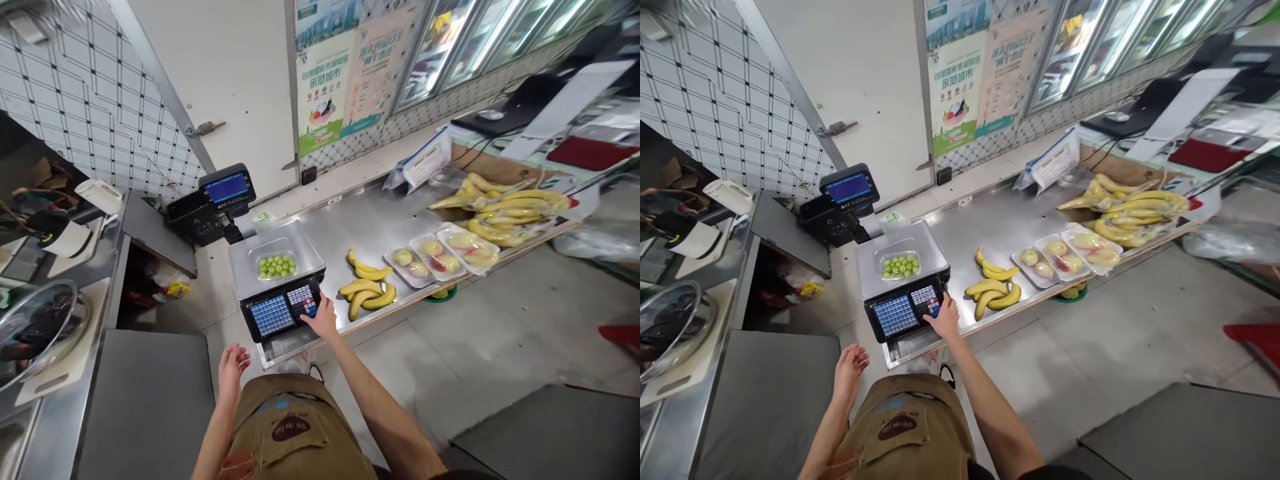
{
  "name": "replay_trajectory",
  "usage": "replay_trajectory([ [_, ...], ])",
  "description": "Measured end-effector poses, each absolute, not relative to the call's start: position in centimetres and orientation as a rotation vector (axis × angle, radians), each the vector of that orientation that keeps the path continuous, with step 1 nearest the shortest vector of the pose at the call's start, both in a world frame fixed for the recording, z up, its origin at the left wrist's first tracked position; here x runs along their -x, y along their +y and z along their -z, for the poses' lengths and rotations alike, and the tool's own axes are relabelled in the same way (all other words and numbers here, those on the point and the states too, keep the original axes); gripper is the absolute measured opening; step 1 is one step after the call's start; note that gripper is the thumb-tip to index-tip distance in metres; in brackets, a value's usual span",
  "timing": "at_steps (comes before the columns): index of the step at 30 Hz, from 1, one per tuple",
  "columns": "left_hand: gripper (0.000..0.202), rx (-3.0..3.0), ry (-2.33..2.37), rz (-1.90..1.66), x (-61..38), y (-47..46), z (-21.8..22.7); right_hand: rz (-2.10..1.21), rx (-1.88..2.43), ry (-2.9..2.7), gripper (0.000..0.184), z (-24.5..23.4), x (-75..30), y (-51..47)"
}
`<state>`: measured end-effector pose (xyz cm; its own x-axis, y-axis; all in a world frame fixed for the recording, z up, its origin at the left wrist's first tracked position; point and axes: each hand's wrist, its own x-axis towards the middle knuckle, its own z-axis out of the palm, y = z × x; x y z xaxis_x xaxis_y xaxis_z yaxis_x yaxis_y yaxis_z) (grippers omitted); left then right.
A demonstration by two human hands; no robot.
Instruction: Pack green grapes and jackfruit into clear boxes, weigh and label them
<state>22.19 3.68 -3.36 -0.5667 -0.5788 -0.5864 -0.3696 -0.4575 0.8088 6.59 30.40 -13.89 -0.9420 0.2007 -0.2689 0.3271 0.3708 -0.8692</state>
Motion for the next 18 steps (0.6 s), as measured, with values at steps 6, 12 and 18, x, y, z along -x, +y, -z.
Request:
replay_trajectory([
  [6,0.061,-1.328,-1.658,2.193,-20.9,5.9,2.3,1.228,-0.322,2.845,0.093,17.8,-7.3,28.6],
  [12,0.064,-1.366,-1.678,2.191,-20.6,6.7,2.4,1.405,-0.330,2.827,0.086,19.1,-7.4,29.2],
  [18,0.067,-1.399,-1.651,2.177,-20.4,6.5,2.5,1.550,-0.224,2.738,0.049,20.0,-6.1,33.0],
])
